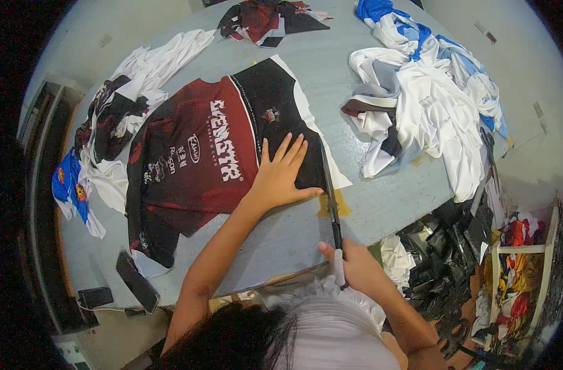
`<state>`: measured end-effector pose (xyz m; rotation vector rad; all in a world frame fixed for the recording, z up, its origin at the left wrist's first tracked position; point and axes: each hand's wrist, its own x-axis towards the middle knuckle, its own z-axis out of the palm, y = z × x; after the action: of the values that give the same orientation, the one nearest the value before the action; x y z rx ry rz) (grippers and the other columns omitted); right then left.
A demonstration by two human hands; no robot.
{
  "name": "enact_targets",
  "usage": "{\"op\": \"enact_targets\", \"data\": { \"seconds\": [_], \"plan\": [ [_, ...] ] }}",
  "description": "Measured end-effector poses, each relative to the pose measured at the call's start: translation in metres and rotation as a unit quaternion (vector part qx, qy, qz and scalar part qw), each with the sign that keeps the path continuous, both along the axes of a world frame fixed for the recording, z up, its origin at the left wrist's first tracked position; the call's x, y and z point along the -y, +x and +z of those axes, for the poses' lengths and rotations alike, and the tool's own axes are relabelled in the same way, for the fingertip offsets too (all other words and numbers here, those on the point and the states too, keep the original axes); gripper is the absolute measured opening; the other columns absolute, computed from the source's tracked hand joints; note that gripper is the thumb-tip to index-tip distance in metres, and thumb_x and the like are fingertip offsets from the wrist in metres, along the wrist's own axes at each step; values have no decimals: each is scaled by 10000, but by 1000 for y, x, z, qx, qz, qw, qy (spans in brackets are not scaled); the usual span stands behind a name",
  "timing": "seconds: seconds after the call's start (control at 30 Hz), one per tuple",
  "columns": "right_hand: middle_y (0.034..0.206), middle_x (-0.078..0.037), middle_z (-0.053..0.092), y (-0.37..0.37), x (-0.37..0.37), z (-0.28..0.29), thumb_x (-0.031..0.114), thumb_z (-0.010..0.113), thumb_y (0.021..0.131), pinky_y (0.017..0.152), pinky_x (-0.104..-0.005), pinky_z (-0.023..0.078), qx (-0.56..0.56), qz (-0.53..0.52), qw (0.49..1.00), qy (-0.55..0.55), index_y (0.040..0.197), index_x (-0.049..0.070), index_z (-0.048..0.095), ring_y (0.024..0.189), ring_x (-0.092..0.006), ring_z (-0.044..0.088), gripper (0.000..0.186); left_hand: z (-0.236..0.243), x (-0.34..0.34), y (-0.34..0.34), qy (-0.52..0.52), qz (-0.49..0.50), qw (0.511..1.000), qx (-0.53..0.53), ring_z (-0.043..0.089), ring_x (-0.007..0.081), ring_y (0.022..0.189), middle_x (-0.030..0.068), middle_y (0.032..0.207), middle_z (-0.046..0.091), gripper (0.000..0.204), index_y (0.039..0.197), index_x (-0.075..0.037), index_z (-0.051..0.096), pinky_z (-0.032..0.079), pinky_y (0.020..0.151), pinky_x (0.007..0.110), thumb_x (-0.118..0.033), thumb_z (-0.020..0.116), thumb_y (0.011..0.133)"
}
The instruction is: Cutting and preparing sports jersey fabric panels with scissors.
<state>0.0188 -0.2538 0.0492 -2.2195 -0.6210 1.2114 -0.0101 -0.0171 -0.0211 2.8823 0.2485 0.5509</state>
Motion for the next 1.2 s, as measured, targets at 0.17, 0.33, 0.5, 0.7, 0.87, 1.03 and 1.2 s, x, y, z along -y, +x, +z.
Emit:
{"op": "enact_targets", "data": {
  "seconds": [0.17, 0.33, 0.5, 0.7, 0.87, 1.03, 1.2],
  "plan": [
    [549, -63, 502, -1, -2, 7, 468, 496, 888, 457, -283, 436, -44, -24, 999, -17, 794, -33, 491, 473, -148, 543, 511, 0, 0, -1, -3, 2, 1000, -1, 244, 292, 1327, 152, 1411, 312, 1017, 1310, 40, 372, 87, 1020, 633, -714, 536, 648],
    [569, -109, 544, 4, -7, 14, 507, 481, 878, 490, -316, 452, -34, 0, 999, -22, 771, -42, 504, 472, -190, 572, 559, 0, 0, 0, -3, 0, 1000, -8, 236, 290, 1331, 150, 1415, 304, 1029, 1316, 34, 365, 71, 1024, 630, -725, 532, 642],
    [607, -179, 572, 12, -12, 13, 551, 463, 865, 551, -362, 465, -34, 15, 999, -34, 769, -67, 535, 533, -270, 601, 630, 0, 0, 0, 1, 3, 1000, -18, 222, 284, 1337, 149, 1419, 299, 1037, 1320, 29, 362, 56, 1029, 626, -735, 528, 638],
    [536, -77, 506, 11, -15, 1, 514, 467, 885, 463, -285, 446, 30, 45, 999, 0, 747, -17, 481, 464, -162, 567, 549, -1, -1, 1, -2, 3, 1000, -16, 219, 283, 1338, 148, 1422, 293, 1043, 1322, 30, 358, 54, 1029, 626, -740, 521, 637],
    [638, -242, 560, 12, -16, 7, 546, 413, 884, 626, -415, 442, 64, 56, 996, -7, 771, -98, 540, 628, -374, 576, 666, -1, -1, 1, -3, 3, 1000, -14, 221, 284, 1337, 149, 1423, 289, 1047, 1321, 34, 357, 59, 1029, 627, -744, 517, 637],
    [588, -167, 555, 25, -26, 13, 540, 435, 881, 538, -350, 451, -11, 51, 999, -13, 776, -67, 514, 544, -273, 585, 621, -2, -1, 0, -4, -1, 1000, -11, 229, 286, 1333, 150, 1419, 294, 1050, 1317, 36, 360, 67, 1027, 629, -748, 514, 636],
    [538, -92, 538, 21, -27, 7, 558, 437, 876, 456, -286, 452, 35, 65, 997, 14, 783, -35, 490, 478, -171, 589, 603, -2, -1, 0, 3, 1, 1000, -9, 231, 285, 1332, 147, 1417, 297, 1052, 1316, 33, 364, 66, 1029, 626, -751, 517, 631]
  ]
}}
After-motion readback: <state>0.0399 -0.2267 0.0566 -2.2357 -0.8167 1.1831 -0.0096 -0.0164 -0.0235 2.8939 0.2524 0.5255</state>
